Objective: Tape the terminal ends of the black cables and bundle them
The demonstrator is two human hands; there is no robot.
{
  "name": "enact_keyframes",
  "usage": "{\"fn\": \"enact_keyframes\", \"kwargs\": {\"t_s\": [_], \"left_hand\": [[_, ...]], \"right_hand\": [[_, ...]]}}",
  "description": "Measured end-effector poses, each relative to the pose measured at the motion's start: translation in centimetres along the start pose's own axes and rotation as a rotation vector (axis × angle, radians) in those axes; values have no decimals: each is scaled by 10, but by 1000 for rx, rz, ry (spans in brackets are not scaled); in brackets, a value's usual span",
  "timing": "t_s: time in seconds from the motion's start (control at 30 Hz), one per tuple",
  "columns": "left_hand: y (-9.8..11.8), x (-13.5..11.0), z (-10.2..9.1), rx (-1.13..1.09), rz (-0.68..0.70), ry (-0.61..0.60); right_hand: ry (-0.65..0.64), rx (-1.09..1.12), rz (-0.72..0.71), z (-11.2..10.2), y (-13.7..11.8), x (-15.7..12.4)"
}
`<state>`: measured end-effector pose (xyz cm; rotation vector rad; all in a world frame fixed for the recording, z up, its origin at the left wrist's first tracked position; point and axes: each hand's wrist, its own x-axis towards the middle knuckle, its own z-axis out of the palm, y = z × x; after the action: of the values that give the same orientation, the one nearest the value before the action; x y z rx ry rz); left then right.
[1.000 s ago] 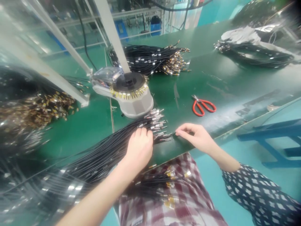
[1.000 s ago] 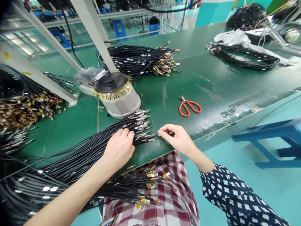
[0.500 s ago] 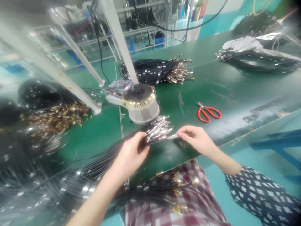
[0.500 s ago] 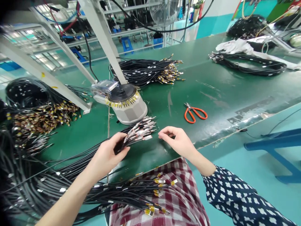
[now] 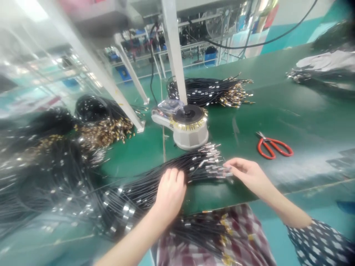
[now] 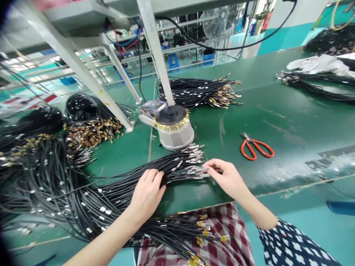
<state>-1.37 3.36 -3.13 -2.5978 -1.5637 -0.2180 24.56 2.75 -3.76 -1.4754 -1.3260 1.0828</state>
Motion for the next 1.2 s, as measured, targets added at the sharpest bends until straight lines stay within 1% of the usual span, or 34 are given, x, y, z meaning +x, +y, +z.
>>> {"fn": "enact_keyframes", "kwargs": {"t_s": [0.1, 0.17, 0.3, 0.4, 0.57, 0.7, 0.8, 0.93, 1.0, 1.17, 1.2], "left_hand": [[1, -5, -3, 57, -74, -7], [1, -9, -5, 90, -114, -46], [-1, -12, -9, 167, -143, -107], [-2, -13, -8, 229, -138, -151], [-8, -13, -3, 233, -56, -170], [-14, -10, -6, 215, -46, -180], [-12, -9, -8, 218, -80, -190], [-10, -11, -10, 239, -132, -225], [-15, -9, -14, 234, -137, -261], [-35, 4, -30, 147, -80, -333], [-38, 5, -32, 135, -72, -333]], "right_hand": [[10, -31, 26, -1, 6, 0], [10, -57, 38, -1, 11, 1], [17, -109, 71, -1, 18, 2], [26, -165, 102, -1, 17, 2], [29, -215, 103, -3, 18, 3], [15, -214, 61, -3, 23, 4], [-1, -204, 22, -2, 25, 5], [-74, -198, -38, -2, 22, 5], [-106, -191, -68, -2, 18, 4], [-81, -146, -71, 1, 8, -1], [-80, -144, -71, 2, 8, -1]]}}
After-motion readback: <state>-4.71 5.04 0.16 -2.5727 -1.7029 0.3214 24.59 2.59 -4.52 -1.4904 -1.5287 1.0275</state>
